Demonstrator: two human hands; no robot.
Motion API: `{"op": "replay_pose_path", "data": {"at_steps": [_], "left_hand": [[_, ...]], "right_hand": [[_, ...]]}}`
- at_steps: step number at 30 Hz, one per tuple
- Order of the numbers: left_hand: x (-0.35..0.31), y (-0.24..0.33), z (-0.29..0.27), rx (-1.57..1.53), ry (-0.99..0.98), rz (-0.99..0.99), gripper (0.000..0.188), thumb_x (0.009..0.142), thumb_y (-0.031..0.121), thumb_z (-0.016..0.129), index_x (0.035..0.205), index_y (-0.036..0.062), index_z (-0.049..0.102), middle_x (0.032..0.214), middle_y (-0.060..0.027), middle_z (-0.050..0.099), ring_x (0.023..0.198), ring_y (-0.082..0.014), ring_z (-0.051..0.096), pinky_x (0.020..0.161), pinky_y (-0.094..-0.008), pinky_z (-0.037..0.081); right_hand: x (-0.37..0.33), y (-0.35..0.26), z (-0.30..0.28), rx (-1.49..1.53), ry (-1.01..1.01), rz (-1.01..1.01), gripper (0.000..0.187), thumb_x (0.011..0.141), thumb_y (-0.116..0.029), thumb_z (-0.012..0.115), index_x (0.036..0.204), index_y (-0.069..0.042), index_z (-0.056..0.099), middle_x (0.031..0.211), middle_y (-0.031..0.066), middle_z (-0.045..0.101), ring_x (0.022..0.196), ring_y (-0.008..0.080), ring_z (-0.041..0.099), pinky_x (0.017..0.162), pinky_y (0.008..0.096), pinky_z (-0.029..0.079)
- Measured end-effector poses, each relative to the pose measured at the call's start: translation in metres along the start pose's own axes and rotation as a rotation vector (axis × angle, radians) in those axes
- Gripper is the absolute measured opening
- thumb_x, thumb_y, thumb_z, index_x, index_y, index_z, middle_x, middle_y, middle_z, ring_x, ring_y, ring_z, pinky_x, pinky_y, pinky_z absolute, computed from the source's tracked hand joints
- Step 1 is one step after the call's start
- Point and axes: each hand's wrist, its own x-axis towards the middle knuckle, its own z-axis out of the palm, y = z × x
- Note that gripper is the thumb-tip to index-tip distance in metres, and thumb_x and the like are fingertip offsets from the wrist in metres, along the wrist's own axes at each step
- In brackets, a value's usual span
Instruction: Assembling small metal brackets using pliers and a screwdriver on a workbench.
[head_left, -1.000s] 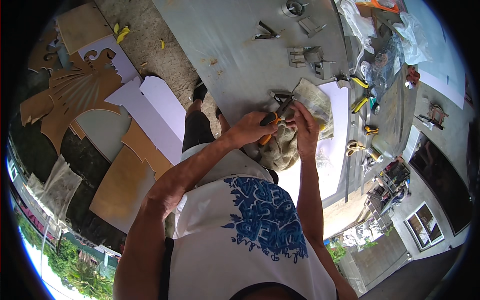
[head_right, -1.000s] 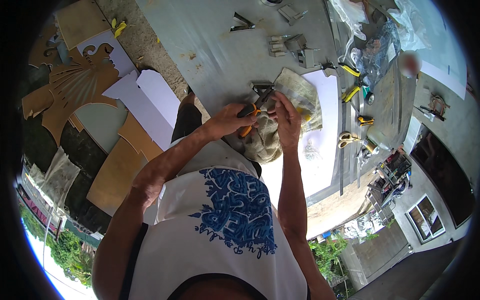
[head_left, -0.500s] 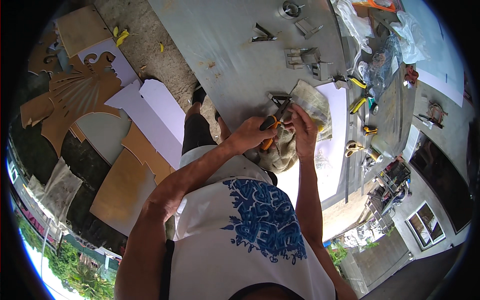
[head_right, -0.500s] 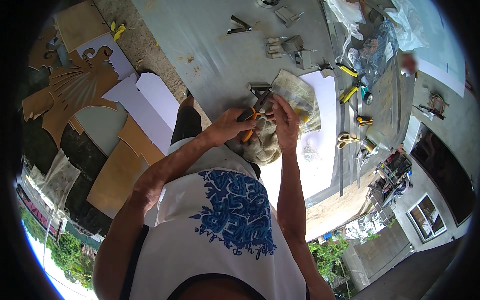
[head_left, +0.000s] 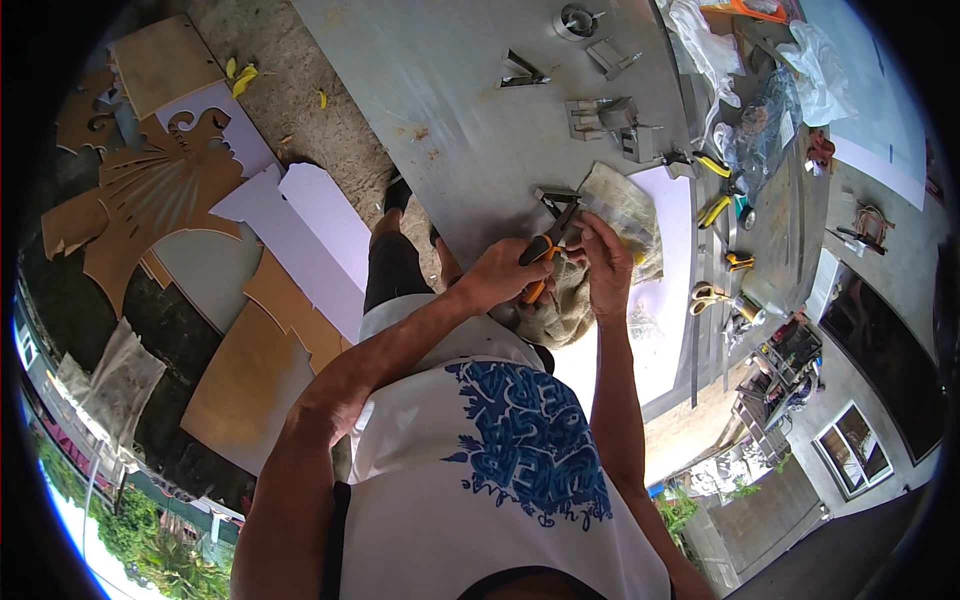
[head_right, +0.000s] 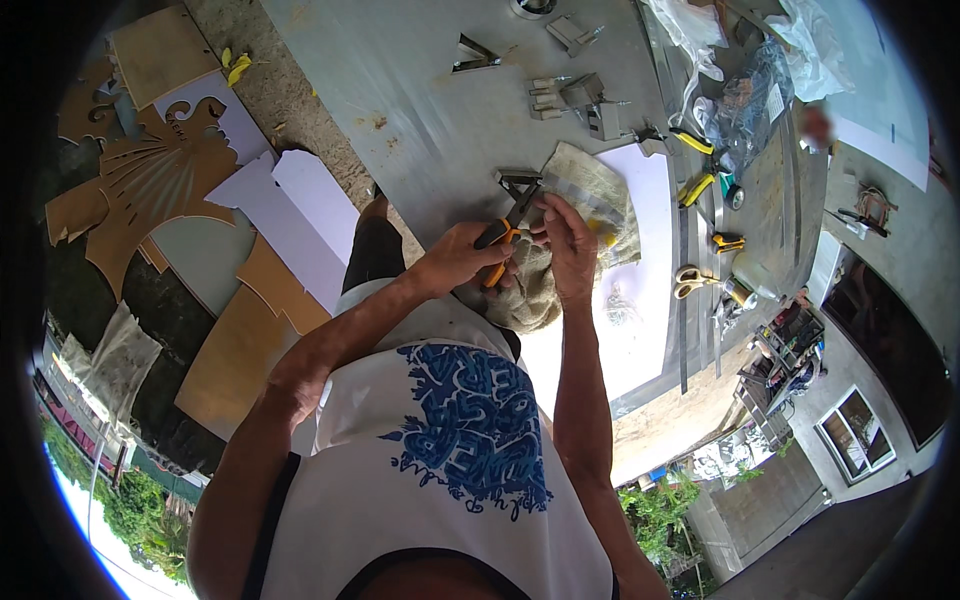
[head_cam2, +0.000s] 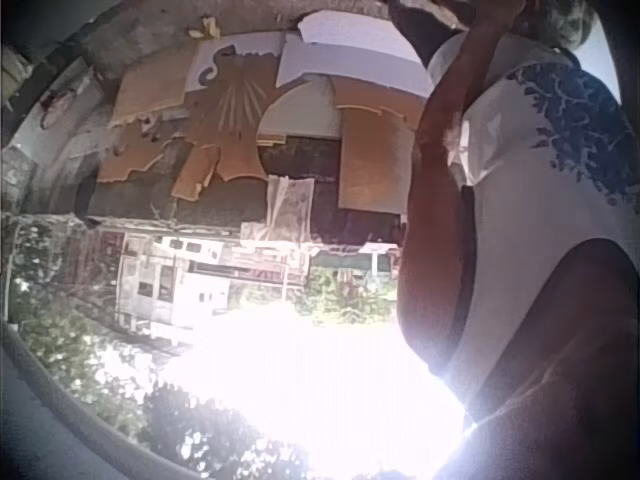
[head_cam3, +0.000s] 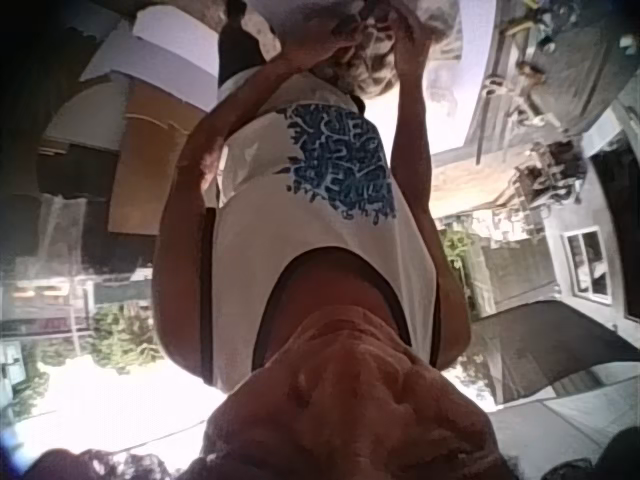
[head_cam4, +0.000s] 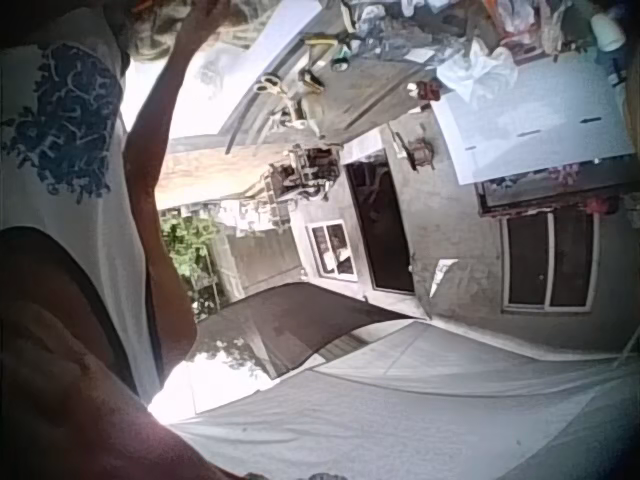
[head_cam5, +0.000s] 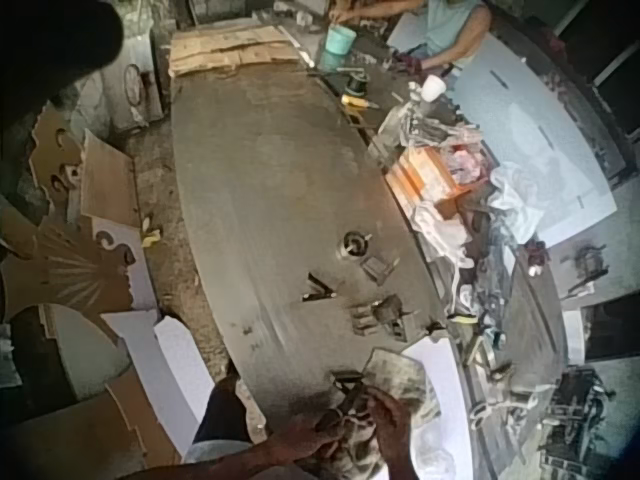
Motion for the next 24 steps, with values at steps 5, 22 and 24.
{"op": "replay_pose_path", "data": {"at_steps": [5, 22, 24], "left_hand": [[0.002, -0.004, -0.001, -0.015, 0.000, 0.017, 0.028, 0.097, 0.019, 0.061, 0.114, -0.0031, 0.056, 0.090, -0.0140, 0.067, 0.077, -0.0205, 0.070, 0.060, -0.0330, 0.061], [-0.003, -0.001, 0.011, 0.011, 0.070, 0.061, 0.022, 0.099, 0.021, 0.057, 0.106, 0.0004, 0.058, 0.085, -0.0096, 0.064, 0.070, -0.0188, 0.064, 0.057, -0.0345, 0.055], [-0.002, -0.001, 0.013, 0.041, 0.042, 0.063, 0.023, 0.099, 0.022, 0.057, 0.106, 0.0004, 0.058, 0.085, -0.0095, 0.064, 0.071, -0.0189, 0.064, 0.058, -0.0347, 0.055]], "right_hand": [[0.000, -0.001, 0.002, 0.010, -0.001, 0.010, 0.027, 0.101, -0.017, 0.057, 0.124, -0.005, 0.064, 0.110, 0.0048, 0.071, 0.080, 0.0090, 0.062, 0.072, 0.0247, 0.053], [-0.036, -0.038, -0.004, -0.002, 0.094, 0.039, 0.023, 0.100, -0.016, 0.058, 0.117, -0.002, 0.066, 0.089, 0.0031, 0.070, 0.072, 0.0067, 0.062, 0.056, 0.0215, 0.048], [-0.057, -0.049, -0.025, -0.106, 0.133, 0.065, 0.024, 0.099, -0.016, 0.058, 0.117, -0.001, 0.065, 0.087, 0.0032, 0.069, 0.071, 0.0067, 0.063, 0.055, 0.0218, 0.048]]}}
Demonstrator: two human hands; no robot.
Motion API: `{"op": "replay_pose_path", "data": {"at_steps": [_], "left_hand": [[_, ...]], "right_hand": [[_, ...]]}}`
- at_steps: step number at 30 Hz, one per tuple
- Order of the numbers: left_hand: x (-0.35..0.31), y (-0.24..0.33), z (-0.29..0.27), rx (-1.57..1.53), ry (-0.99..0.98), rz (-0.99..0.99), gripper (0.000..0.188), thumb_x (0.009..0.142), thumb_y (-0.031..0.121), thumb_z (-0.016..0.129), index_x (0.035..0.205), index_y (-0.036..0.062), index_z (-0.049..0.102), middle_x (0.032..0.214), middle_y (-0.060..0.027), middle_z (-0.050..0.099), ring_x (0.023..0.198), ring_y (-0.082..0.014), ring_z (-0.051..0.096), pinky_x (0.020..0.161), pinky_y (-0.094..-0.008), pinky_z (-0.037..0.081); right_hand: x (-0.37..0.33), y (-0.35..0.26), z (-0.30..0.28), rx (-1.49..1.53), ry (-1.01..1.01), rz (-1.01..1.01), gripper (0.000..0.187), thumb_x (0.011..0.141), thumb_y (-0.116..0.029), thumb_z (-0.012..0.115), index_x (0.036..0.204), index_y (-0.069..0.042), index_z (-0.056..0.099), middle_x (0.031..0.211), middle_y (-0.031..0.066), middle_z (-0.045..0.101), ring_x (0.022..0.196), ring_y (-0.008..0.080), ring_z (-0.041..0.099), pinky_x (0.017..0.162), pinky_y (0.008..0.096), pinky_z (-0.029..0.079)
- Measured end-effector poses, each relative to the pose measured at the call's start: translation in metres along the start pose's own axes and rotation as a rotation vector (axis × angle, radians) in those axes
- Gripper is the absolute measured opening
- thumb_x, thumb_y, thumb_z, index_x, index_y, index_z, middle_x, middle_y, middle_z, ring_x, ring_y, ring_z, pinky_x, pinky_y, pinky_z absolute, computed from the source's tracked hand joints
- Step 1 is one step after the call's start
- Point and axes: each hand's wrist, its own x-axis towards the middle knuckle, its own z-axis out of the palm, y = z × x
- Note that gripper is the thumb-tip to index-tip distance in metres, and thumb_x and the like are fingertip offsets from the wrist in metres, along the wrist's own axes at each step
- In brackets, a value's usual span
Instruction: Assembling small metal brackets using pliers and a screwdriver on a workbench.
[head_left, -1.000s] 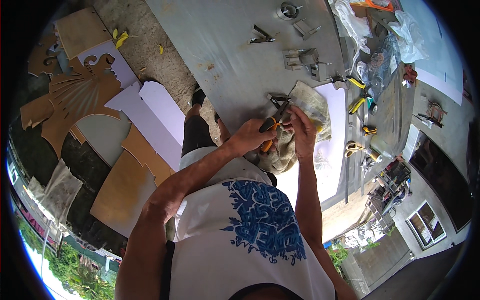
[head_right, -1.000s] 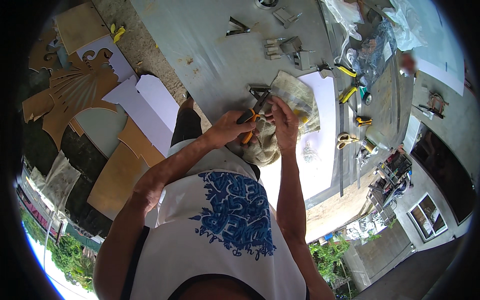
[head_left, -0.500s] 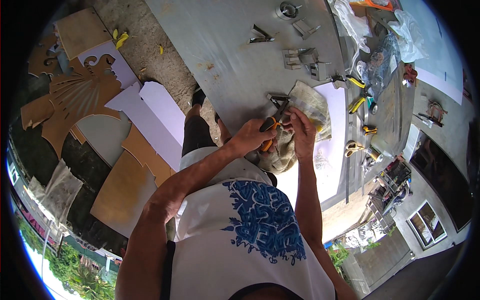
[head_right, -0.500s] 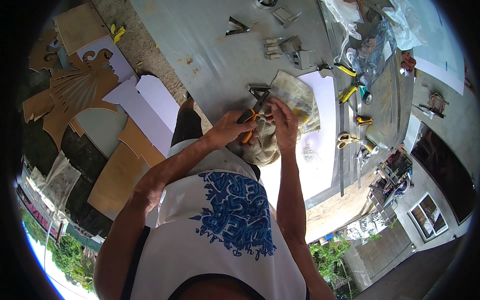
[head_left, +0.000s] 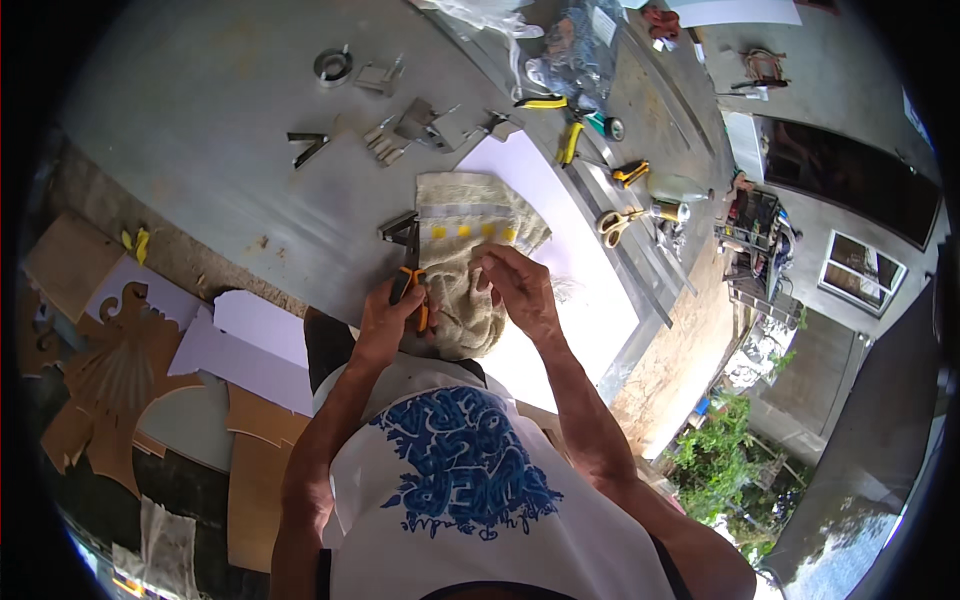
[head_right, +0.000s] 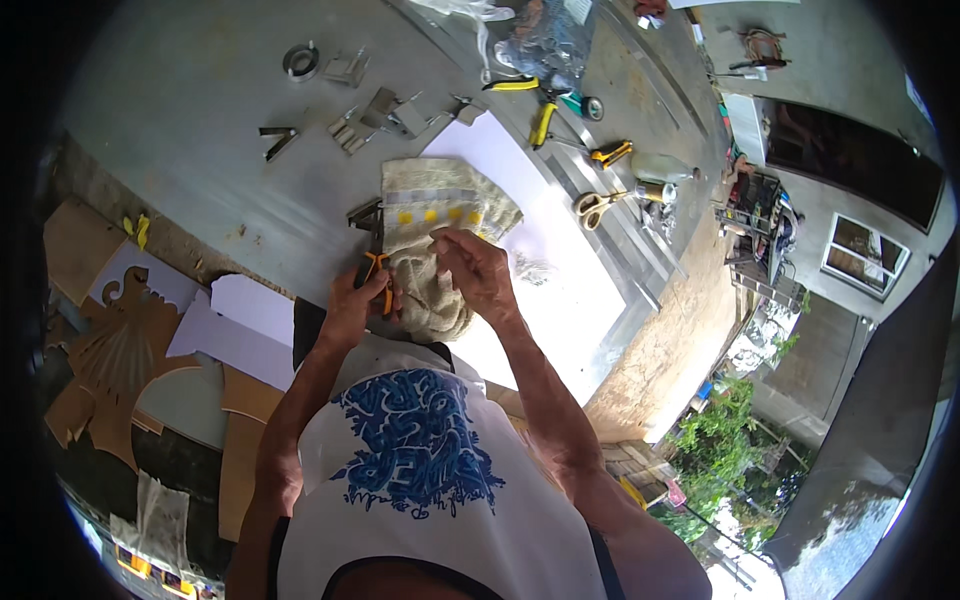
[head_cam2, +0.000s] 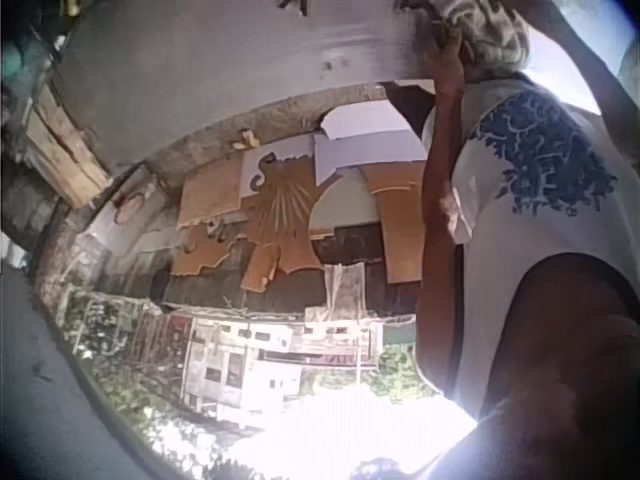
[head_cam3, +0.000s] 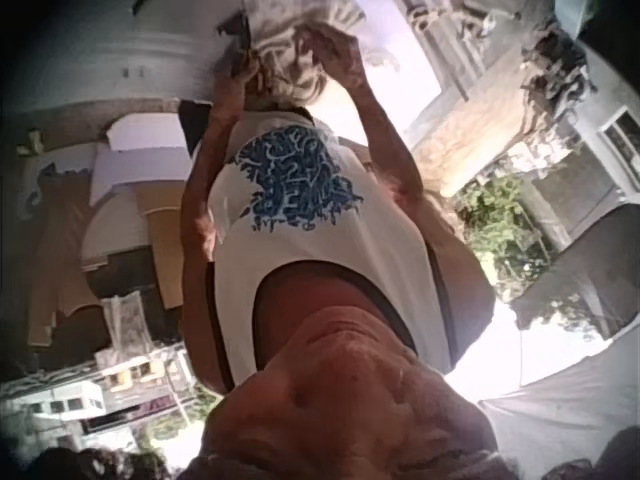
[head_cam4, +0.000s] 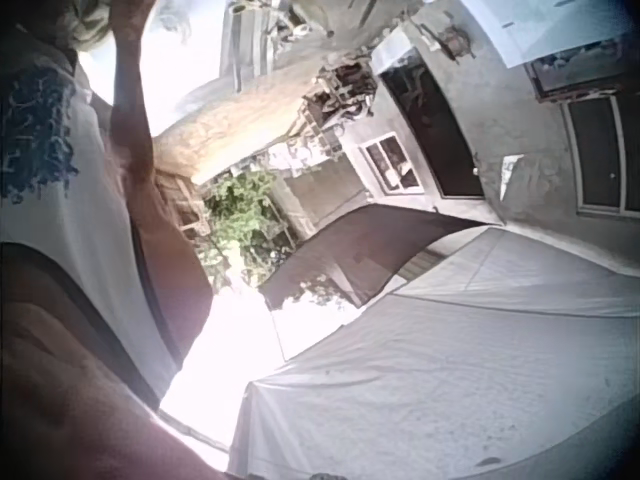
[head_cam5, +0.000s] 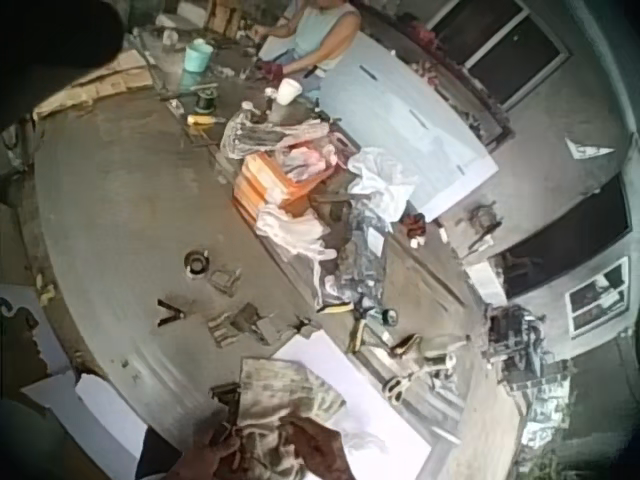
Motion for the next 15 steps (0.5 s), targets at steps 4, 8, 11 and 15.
{"op": "replay_pose_path", "data": {"at_steps": [4, 8, 11, 15], "left_hand": [[0.002, 0.002, 0.000, 0.053, 0.024, -0.019, 0.024, 0.099, 0.022, 0.056, 0.108, -0.0003, 0.057, 0.084, -0.0090, 0.063, 0.070, -0.0189, 0.064, 0.058, -0.0346, 0.055], [0.006, 0.000, 0.000, 0.058, 0.021, -0.005, 0.024, 0.099, 0.021, 0.055, 0.110, 0.0001, 0.057, 0.084, -0.0092, 0.063, 0.067, -0.0195, 0.063, 0.057, -0.0345, 0.053], [0.005, 0.005, 0.006, 0.103, 0.035, -0.016, 0.023, 0.099, 0.021, 0.054, 0.109, 0.0010, 0.056, 0.084, -0.0095, 0.063, 0.067, -0.0199, 0.062, 0.057, -0.0346, 0.052], [0.002, 0.006, 0.007, 0.114, 0.039, -0.011, 0.022, 0.100, 0.022, 0.053, 0.109, 0.0016, 0.056, 0.084, -0.0095, 0.062, 0.069, -0.0199, 0.062, 0.057, -0.0349, 0.052]], "right_hand": [[-0.033, 0.011, -0.070, 0.048, 0.332, -0.003, 0.023, 0.099, -0.013, 0.056, 0.113, 0.003, 0.065, 0.089, 0.0085, 0.070, 0.068, 0.0102, 0.063, 0.055, 0.0227, 0.048], [-0.053, 0.050, -0.155, 0.103, 0.575, 0.003, 0.024, 0.098, -0.017, 0.058, 0.109, 0.003, 0.066, 0.087, 0.0103, 0.069, 0.065, 0.0121, 0.062, 0.051, 0.0238, 0.046], [-0.053, 0.070, -0.197, 0.063, 0.656, -0.006, 0.025, 0.098, -0.019, 0.058, 0.106, 0.003, 0.066, 0.085, 0.0104, 0.068, 0.064, 0.0129, 0.062, 0.050, 0.0247, 0.046], [-0.030, 0.067, -0.216, 0.074, 0.674, -0.044, 0.024, 0.098, -0.019, 0.058, 0.106, 0.003, 0.066, 0.086, 0.0099, 0.069, 0.063, 0.0131, 0.062, 0.050, 0.0252, 0.046]]}}
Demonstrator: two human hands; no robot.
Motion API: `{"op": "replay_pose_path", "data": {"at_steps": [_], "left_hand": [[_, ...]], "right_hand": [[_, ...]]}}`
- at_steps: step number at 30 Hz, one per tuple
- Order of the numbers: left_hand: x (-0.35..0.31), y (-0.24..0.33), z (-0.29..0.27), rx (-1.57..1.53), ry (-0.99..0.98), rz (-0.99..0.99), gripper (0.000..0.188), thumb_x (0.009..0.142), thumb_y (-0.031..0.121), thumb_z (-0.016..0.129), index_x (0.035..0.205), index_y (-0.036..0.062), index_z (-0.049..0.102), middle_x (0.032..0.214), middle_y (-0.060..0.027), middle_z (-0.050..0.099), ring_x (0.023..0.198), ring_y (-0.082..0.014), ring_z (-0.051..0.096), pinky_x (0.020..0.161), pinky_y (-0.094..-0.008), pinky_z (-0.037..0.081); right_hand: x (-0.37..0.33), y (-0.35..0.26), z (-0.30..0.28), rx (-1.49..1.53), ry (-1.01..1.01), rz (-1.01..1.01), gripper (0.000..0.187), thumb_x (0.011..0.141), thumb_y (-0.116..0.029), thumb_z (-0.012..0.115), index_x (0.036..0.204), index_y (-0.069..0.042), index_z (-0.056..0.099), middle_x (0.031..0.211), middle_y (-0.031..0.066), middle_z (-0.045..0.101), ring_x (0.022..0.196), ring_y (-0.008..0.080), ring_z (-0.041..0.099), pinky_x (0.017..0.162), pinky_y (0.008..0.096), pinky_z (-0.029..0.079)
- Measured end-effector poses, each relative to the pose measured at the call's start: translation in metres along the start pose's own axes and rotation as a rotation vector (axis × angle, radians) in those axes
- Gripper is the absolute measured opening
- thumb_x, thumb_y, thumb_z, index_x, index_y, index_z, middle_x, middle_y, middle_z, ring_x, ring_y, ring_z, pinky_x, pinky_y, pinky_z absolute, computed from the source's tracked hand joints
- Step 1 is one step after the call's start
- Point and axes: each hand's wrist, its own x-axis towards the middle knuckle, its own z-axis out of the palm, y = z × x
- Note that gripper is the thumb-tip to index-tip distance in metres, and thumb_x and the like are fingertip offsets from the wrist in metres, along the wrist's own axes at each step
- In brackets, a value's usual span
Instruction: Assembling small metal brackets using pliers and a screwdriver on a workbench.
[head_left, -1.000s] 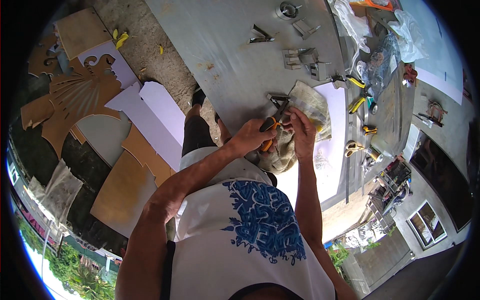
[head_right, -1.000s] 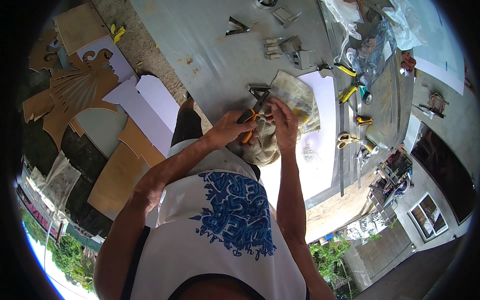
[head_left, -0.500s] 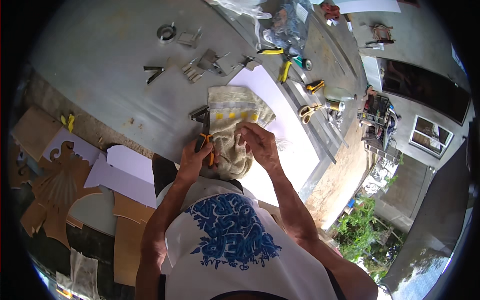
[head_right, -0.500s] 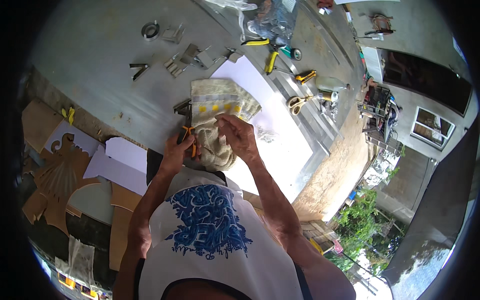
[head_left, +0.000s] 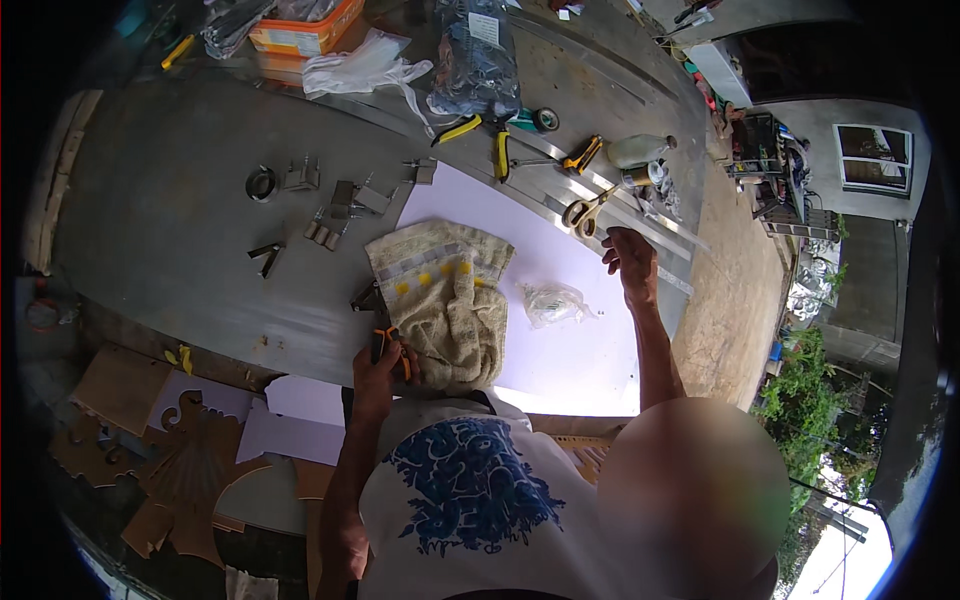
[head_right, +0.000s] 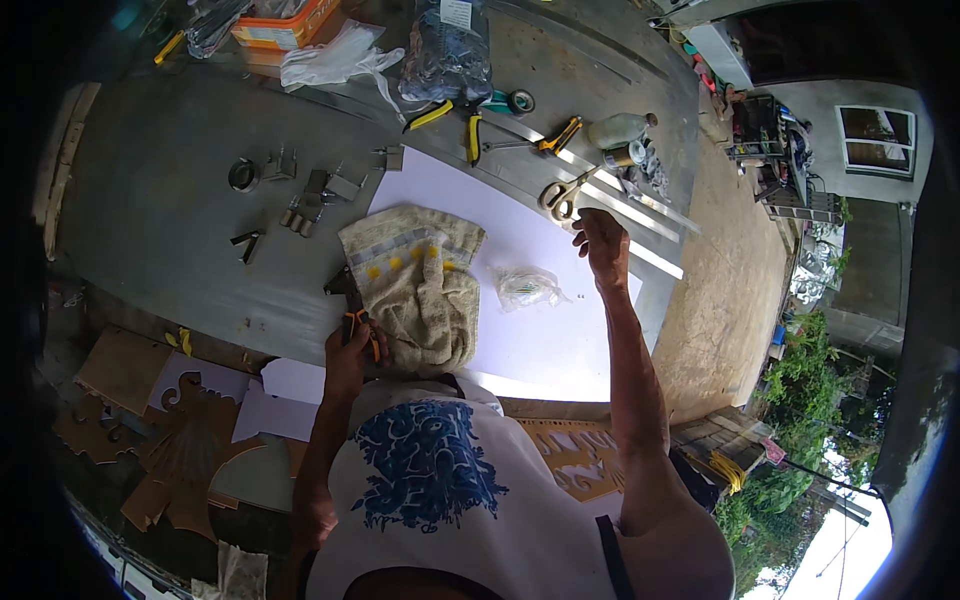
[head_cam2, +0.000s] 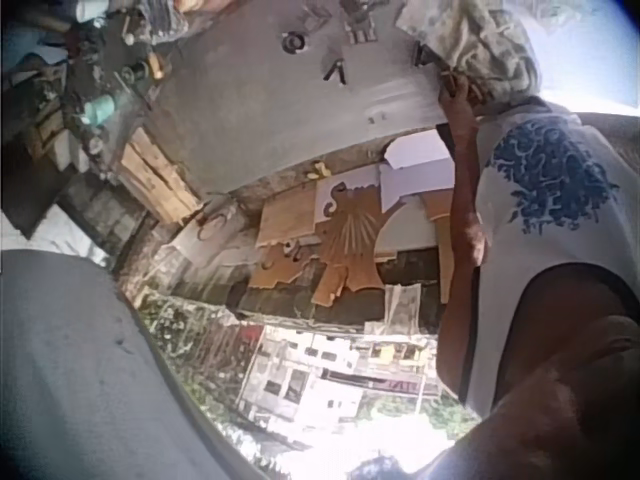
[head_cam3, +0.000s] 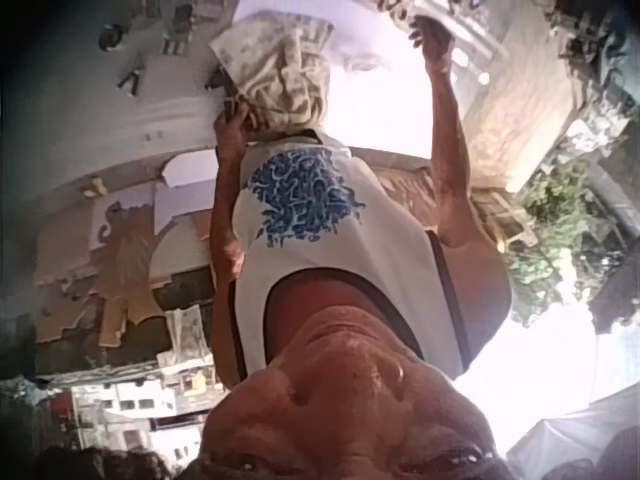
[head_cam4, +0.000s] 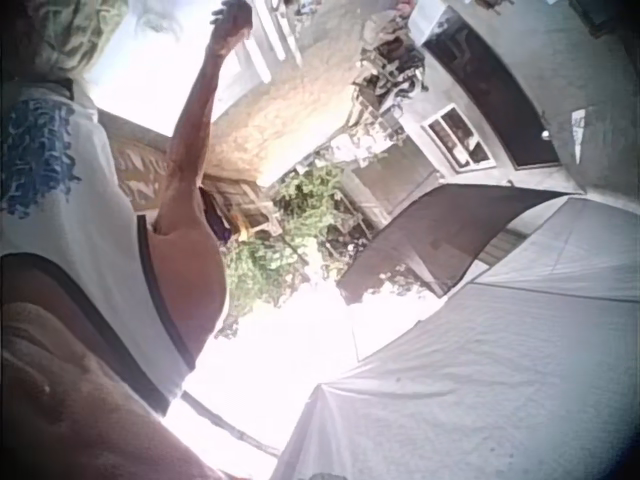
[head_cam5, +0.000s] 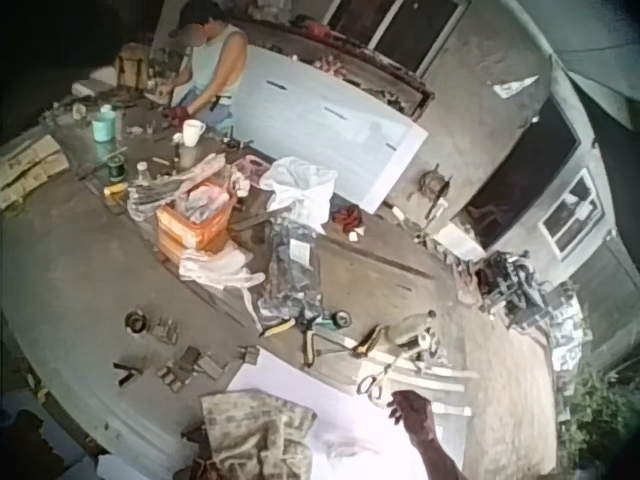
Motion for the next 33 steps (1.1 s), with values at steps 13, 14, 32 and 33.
{"op": "replay_pose_path", "data": {"at_steps": [13, 14, 32, 33], "left_hand": [[-0.001, 0.002, 0.005, 0.022, 0.009, 0.009, 0.020, 0.100, 0.018, 0.051, 0.107, -0.0002, 0.055, 0.083, -0.0112, 0.062, 0.066, -0.0208, 0.061, 0.058, -0.0347, 0.051], [-0.001, 0.003, 0.006, 0.027, -0.009, 0.015, 0.020, 0.100, 0.018, 0.051, 0.107, 0.0000, 0.055, 0.083, -0.0110, 0.062, 0.066, -0.0207, 0.061, 0.058, -0.0345, 0.050], [-0.002, 0.005, 0.003, 0.146, -0.017, 0.035, 0.020, 0.102, 0.019, 0.049, 0.107, 0.0011, 0.055, 0.086, -0.0099, 0.062, 0.072, -0.0206, 0.062, 0.059, -0.0358, 0.052], [-0.002, 0.006, 0.003, 0.154, -0.002, 0.053, 0.020, 0.102, 0.019, 0.049, 0.107, 0.0011, 0.055, 0.086, -0.0099, 0.062, 0.072, -0.0206, 0.062, 0.059, -0.0358, 0.052]], "right_hand": [[0.044, -0.007, 0.075, -0.096, -0.125, -0.138, 0.023, 0.096, -0.018, 0.057, 0.102, 0.001, 0.067, 0.079, 0.0083, 0.068, 0.062, 0.0146, 0.065, 0.056, 0.0286, 0.052], [0.046, -0.009, 0.084, -0.087, -0.143, -0.140, 0.022, 0.096, -0.018, 0.057, 0.101, 0.001, 0.067, 0.078, 0.0083, 0.068, 0.061, 0.0151, 0.066, 0.056, 0.0286, 0.052], [0.001, 0.004, 0.103, 0.121, -0.149, -0.024, 0.024, 0.096, -0.017, 0.056, 0.103, 0.003, 0.067, 0.080, 0.0081, 0.069, 0.062, 0.0136, 0.065, 0.051, 0.0271, 0.050], [-0.005, 0.005, 0.100, 0.160, -0.123, -0.006, 0.025, 0.096, -0.019, 0.057, 0.102, 0.003, 0.067, 0.079, 0.0086, 0.069, 0.061, 0.0138, 0.065, 0.052, 0.0274, 0.051]]}}
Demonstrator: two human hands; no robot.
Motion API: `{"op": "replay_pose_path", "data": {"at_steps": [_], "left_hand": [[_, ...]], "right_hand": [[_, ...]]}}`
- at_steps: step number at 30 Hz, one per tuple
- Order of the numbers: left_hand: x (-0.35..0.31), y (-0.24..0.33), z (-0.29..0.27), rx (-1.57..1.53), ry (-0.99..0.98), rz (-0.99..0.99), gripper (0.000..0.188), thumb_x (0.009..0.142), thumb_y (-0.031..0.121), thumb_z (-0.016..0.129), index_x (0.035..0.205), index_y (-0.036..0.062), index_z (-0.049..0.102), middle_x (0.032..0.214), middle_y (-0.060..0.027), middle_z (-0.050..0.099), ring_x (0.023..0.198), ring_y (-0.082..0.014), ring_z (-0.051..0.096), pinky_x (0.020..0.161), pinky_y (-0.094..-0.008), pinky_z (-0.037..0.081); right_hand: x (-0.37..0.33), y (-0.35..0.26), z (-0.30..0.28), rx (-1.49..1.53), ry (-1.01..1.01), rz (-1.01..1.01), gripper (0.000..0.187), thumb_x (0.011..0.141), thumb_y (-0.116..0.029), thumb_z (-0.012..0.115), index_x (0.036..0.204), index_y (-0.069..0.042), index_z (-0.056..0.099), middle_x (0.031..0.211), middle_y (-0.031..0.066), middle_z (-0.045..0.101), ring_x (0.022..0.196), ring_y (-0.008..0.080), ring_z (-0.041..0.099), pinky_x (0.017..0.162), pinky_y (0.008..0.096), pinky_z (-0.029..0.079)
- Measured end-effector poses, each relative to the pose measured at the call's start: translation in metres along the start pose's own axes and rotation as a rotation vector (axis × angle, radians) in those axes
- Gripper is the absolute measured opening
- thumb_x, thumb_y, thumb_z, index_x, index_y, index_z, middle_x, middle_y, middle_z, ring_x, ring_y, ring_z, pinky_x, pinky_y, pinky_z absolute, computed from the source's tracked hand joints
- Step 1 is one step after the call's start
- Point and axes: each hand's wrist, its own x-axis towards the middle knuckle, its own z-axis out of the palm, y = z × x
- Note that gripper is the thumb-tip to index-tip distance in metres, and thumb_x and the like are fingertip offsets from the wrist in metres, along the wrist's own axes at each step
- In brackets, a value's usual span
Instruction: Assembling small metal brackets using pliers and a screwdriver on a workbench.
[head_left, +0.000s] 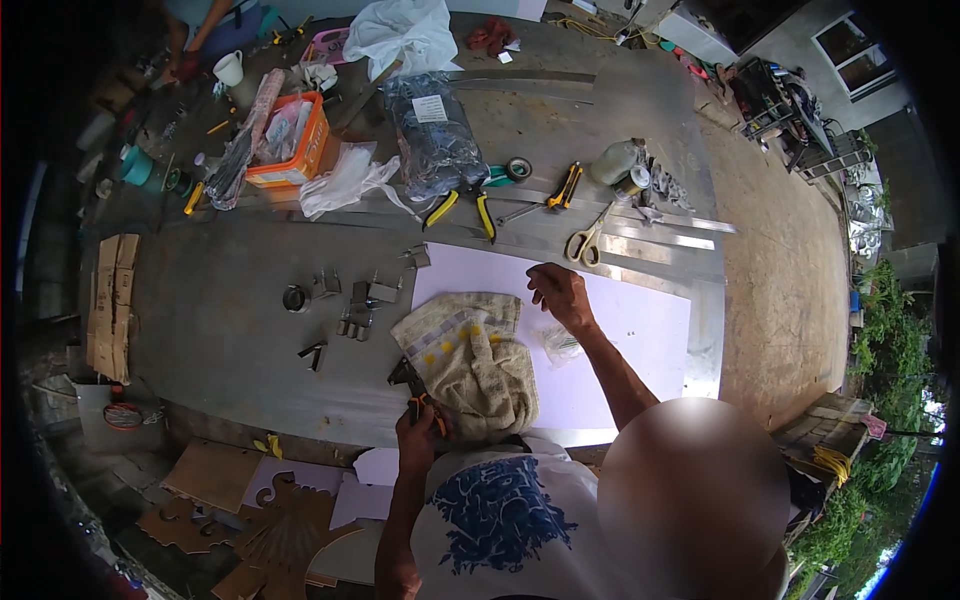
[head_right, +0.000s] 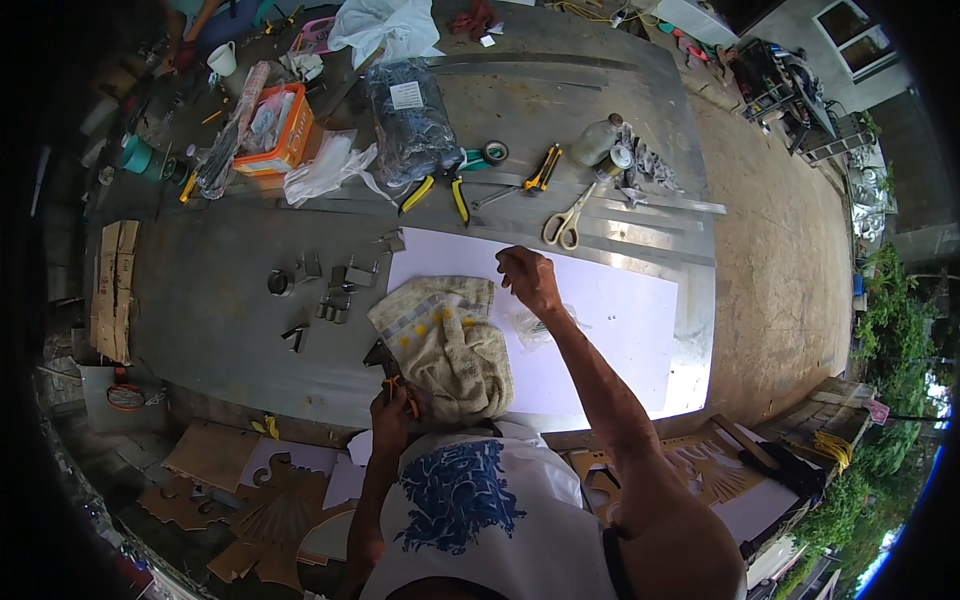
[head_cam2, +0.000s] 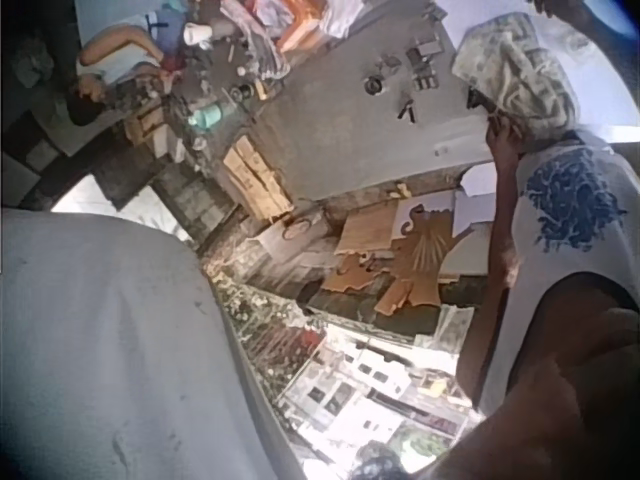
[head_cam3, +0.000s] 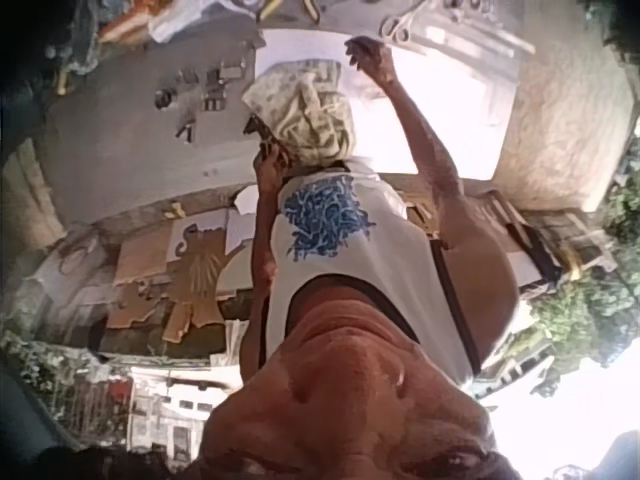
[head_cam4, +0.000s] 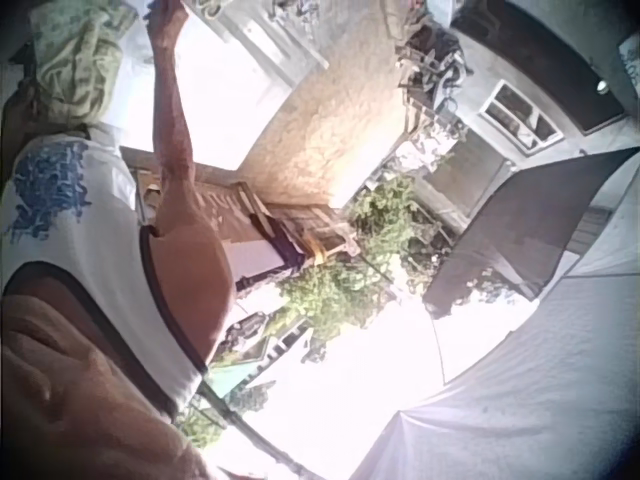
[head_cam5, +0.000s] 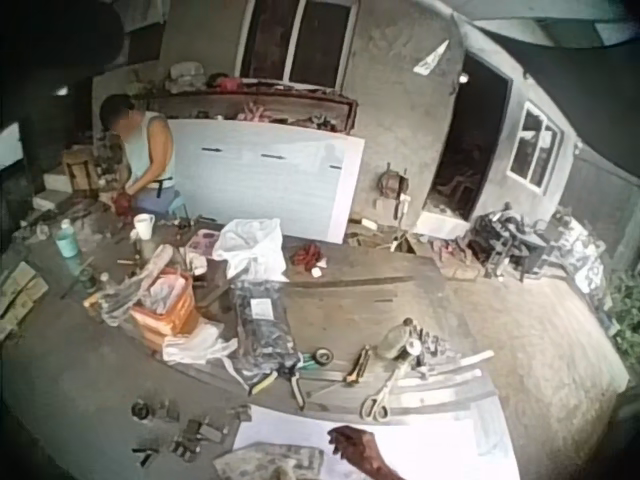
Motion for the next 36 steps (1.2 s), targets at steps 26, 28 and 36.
{"op": "replay_pose_path", "data": {"at_steps": [26, 28, 36], "left_hand": [[-0.002, -0.005, -0.006, -0.075, -0.049, -0.009, 0.021, 0.103, 0.023, 0.050, 0.104, 0.0030, 0.057, 0.086, -0.0090, 0.064, 0.075, -0.0196, 0.063, 0.063, -0.0357, 0.054], [-0.001, -0.005, -0.006, -0.064, -0.060, -0.015, 0.021, 0.102, 0.023, 0.052, 0.105, 0.0025, 0.057, 0.086, -0.0092, 0.064, 0.076, -0.0201, 0.063, 0.063, -0.0361, 0.055], [-0.002, -0.004, -0.007, -0.085, -0.053, -0.032, 0.023, 0.101, 0.024, 0.055, 0.106, 0.0017, 0.057, 0.086, -0.0104, 0.064, 0.075, -0.0209, 0.064, 0.063, -0.0371, 0.054]], "right_hand": [[-0.067, -0.087, 0.035, 0.364, -0.221, -0.017, 0.028, 0.097, -0.028, 0.065, 0.095, 0.000, 0.068, 0.073, 0.0026, 0.063, 0.059, 0.0087, 0.054, 0.053, 0.0237, 0.042], [-0.068, -0.085, 0.035, 0.372, -0.225, -0.021, 0.028, 0.097, -0.028, 0.064, 0.095, 0.000, 0.068, 0.073, 0.0028, 0.063, 0.059, 0.0088, 0.053, 0.053, 0.0237, 0.042], [-0.070, -0.089, 0.027, 0.421, -0.134, -0.058, 0.028, 0.098, -0.027, 0.064, 0.093, 0.000, 0.068, 0.070, 0.0040, 0.061, 0.056, 0.0100, 0.052, 0.051, 0.0242, 0.041]]}}
